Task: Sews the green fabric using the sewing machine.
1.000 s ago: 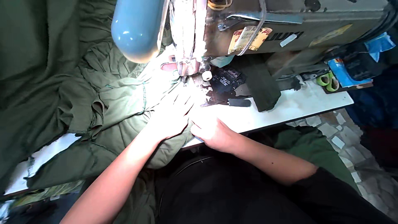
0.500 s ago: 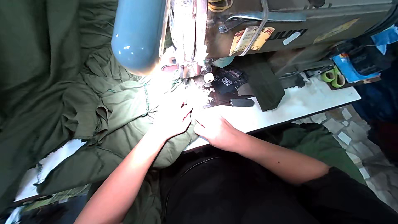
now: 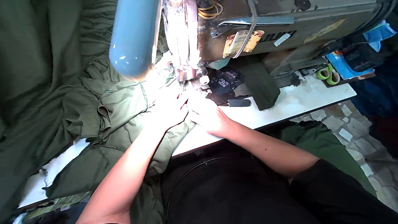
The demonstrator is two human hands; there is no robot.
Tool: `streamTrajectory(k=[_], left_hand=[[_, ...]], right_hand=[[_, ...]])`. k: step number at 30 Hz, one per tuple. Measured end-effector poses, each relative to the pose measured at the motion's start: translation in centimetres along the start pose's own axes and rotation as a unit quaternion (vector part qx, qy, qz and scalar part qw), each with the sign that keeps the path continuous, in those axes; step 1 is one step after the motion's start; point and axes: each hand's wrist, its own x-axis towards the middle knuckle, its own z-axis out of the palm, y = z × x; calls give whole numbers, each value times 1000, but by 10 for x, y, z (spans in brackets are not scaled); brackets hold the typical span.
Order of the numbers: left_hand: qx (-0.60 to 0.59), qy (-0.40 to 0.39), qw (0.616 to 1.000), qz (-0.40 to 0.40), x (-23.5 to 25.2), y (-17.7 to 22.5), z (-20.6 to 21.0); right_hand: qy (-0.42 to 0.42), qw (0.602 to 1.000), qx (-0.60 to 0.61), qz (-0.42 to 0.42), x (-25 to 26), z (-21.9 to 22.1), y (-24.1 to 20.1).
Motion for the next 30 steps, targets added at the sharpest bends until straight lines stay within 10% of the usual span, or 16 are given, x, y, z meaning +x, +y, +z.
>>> streamTrajectory(k=[9, 12, 21, 30], left_hand=[[-5, -10, 1000, -28, 4, -2, 1], [-6, 0, 1000, -24, 3, -4, 5], [-18, 14, 999, -22, 2, -5, 6], [-18, 15, 998, -54, 2, 10, 0]], right_hand=[[-19, 966, 175, 188, 8, -36, 22], [13, 961, 48, 272, 17, -60, 74], [-217, 929, -49, 296, 33, -79, 133], [-64, 935, 58, 344, 11, -96, 117]])
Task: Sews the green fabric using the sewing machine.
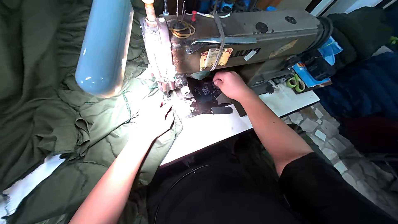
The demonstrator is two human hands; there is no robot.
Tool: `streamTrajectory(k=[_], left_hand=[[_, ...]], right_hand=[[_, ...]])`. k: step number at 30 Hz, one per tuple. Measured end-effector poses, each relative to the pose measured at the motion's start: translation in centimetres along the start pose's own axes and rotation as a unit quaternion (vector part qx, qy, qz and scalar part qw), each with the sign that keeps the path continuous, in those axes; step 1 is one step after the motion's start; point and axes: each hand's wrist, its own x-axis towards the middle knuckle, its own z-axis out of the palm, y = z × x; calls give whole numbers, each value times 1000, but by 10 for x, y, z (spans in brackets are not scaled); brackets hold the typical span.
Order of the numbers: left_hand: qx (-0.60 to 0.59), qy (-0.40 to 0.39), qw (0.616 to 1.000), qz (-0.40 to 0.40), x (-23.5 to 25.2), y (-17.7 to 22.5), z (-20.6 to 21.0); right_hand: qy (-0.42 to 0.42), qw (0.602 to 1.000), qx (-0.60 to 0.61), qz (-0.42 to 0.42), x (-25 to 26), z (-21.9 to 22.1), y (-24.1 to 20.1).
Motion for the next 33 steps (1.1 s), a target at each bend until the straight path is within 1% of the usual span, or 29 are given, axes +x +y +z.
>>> streamTrajectory(k=[3, 6, 8, 10, 13, 15, 17, 18, 19, 20, 21, 22, 23, 25, 26, 27, 28, 31, 33], left_hand=[[-70, 32, 996, -44, 3, 47, -10], [-186, 64, 977, -86, 10, 90, -11], [-266, 56, 953, -133, 11, 103, -7], [-343, 50, 921, -180, 8, 110, -3], [-406, 60, 877, -248, 0, 117, -4], [-479, 77, 829, -278, -7, 119, -8], [-578, 107, 757, -286, -11, 120, -9], [-611, 115, 726, -295, -11, 121, -10], [-629, 123, 704, -306, -11, 122, -11], [-639, 126, 693, -309, -11, 123, -12], [-638, 127, 694, -308, -10, 123, -12], [-630, 128, 703, -305, -11, 122, -12], [-611, 128, 721, -300, -11, 121, -12], [-547, 128, 775, -288, -11, 115, -12], [-523, 124, 795, -283, -13, 113, -13], [-508, 119, 806, -279, -14, 111, -14], [-501, 116, 811, -278, -15, 110, -15], [-509, 121, 807, -274, -16, 111, -16], [-521, 116, 802, -269, -18, 111, -16]], right_hand=[[39, 989, 144, 5, -29, -5, -11], [32, 961, 272, -40, -59, 8, -33], [18, 948, 306, -82, -72, 17, -45], [17, 942, 310, -125, -80, 25, -49], [41, 927, 337, -160, -87, 36, -53], [64, 913, 374, -152, -89, 39, -54], [84, 902, 408, -115, -90, 42, -50], [78, 897, 425, -98, -90, 44, -49], [67, 892, 438, -92, -91, 48, -49], [57, 888, 447, -95, -92, 51, -50], [54, 885, 450, -104, -94, 53, -52], [56, 885, 448, -111, -94, 55, -54], [58, 887, 444, -114, -95, 54, -56], [46, 888, 444, -110, -95, 49, -58], [36, 886, 450, -108, -95, 46, -58], [24, 881, 461, -105, -95, 44, -58], [13, 875, 473, -103, -96, 44, -59], [2, 857, 505, -99, -97, 48, -62], [10, 859, 502, -98, -97, 49, -63]])
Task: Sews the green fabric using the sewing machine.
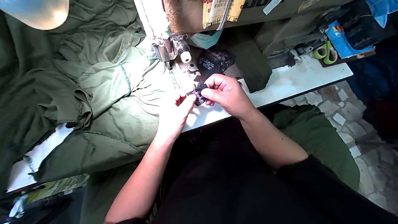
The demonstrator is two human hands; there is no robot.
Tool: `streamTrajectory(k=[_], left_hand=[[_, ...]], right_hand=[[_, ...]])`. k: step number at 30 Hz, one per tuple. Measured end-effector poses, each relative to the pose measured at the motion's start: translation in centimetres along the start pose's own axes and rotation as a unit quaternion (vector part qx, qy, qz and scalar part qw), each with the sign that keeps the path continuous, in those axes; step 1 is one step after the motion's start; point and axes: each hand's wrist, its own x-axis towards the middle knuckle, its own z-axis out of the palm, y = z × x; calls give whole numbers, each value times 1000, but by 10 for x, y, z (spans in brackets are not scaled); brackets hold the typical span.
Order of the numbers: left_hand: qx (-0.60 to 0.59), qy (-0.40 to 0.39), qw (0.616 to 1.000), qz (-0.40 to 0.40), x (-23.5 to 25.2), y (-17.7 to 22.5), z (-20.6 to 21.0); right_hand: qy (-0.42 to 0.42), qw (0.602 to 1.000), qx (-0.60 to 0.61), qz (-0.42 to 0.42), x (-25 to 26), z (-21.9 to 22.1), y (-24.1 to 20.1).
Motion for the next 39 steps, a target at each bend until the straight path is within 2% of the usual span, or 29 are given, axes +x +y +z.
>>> streamTrajectory(k=[18, 22, 26, 29, 32, 34, 35, 37, 39], left_hand=[[18, -36, 999, -16, -2, 3, -8], [69, -33, 997, -28, -6, 6, -8], [126, 25, 992, 0, -6, 2, -32], [152, 124, 981, 12, -14, -15, -63], [149, 210, 966, -28, -36, -23, -87], [82, 260, 962, -8, -48, -28, -95], [51, 275, 960, 1, -52, -28, -96], [26, 289, 957, -1, -53, -24, -96], [13, 274, 962, -4, -52, -20, -94]], right_hand=[[6, 1000, 2, 27, -4, 4, -2], [-4, 999, 8, 36, -5, 6, -2], [-3, 998, 22, 64, 19, 6, 11], [45, 980, 76, 179, 46, 16, 20], [59, 936, 211, 275, 51, 44, 22], [-31, 916, 265, 299, 41, 62, 23], [-89, 912, 253, 309, 36, 71, 23], [-165, 929, 150, 296, 30, 86, 23], [-201, 951, 10, 234, 28, 94, 21]])
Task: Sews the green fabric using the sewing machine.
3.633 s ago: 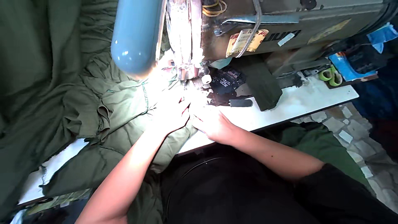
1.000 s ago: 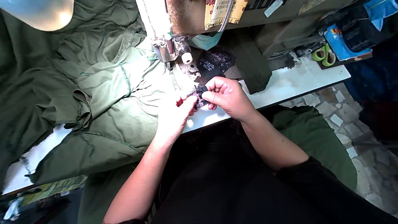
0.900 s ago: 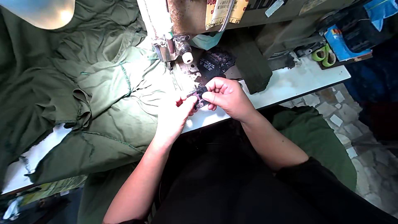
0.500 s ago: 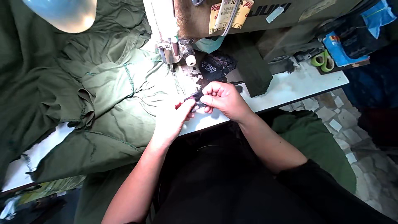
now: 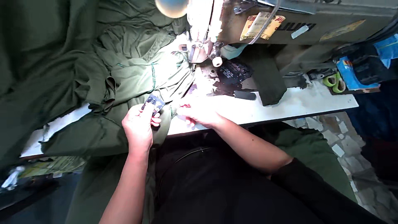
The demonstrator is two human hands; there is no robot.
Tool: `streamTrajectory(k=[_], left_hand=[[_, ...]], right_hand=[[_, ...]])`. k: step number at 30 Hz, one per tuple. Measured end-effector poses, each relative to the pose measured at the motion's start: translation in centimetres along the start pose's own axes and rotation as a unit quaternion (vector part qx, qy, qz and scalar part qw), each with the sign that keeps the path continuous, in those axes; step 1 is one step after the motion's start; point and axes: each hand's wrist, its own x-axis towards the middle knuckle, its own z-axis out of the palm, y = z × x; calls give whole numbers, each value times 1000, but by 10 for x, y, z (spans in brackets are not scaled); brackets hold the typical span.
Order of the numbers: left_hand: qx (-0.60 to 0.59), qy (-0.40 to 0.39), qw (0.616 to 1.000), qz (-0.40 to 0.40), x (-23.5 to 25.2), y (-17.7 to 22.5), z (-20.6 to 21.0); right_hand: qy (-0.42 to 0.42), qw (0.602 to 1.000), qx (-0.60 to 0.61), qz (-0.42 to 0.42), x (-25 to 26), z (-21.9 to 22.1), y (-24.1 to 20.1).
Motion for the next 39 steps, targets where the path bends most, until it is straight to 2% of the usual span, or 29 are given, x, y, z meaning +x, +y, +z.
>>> streamTrajectory(k=[2, 4, 7, 9, 12, 14, 16, 19, 22, 25, 27, 30, 32, 33, 36, 37, 39], left_hand=[[3, -56, 998, 25, -3, 4, -1], [72, -161, 977, 120, -9, 10, -3], [231, -305, 888, 254, -20, 7, 14], [320, -332, 836, 297, -27, -5, 32], [375, -313, 802, 345, -25, -16, 51], [382, -310, 799, 346, -21, -16, 56], [379, -323, 799, 337, -17, -13, 57], [365, -326, 804, 337, -14, -8, 56], [361, -316, 812, 334, -14, -8, 52], [348, -336, 823, 297, -14, -4, 48], [299, -350, 861, 217, -7, 10, 43], [173, -272, 944, 70, 20, 35, 45], [127, -213, 967, 55, 44, 33, 59], [161, -185, 966, 77, 56, 26, 65], [325, -146, 914, 196, 93, -4, 58], [349, -137, 902, 215, 103, -9, 52], [362, -124, 903, 196, 111, -8, 46]], right_hand=[[2, 994, -109, -11, -5, 2, -6], [10, 993, -114, -15, -17, 0, -6], [44, 998, -5, 41, -42, -7, 3], [49, 996, -24, 65, -51, -14, 8], [48, 974, -216, 45, -52, -36, -1], [124, 933, -333, -60, -43, -53, -4], [182, 871, -416, -185, -19, -69, 1], [145, 808, -517, -242, 6, -84, 15], [140, 765, -533, -333, 1, -78, 34], [157, 758, -508, -378, -14, -63, 44], [173, 759, -500, -379, -19, -56, 49], [192, 771, -486, -363, -21, -52, 53], [200, 775, -488, -349, -21, -48, 55], [203, 777, -486, -344, -21, -47, 56], [210, 786, -480, -329, -19, -42, 57], [213, 786, -480, -326, -18, -40, 58], [211, 789, -482, -319, -18, -34, 59]])
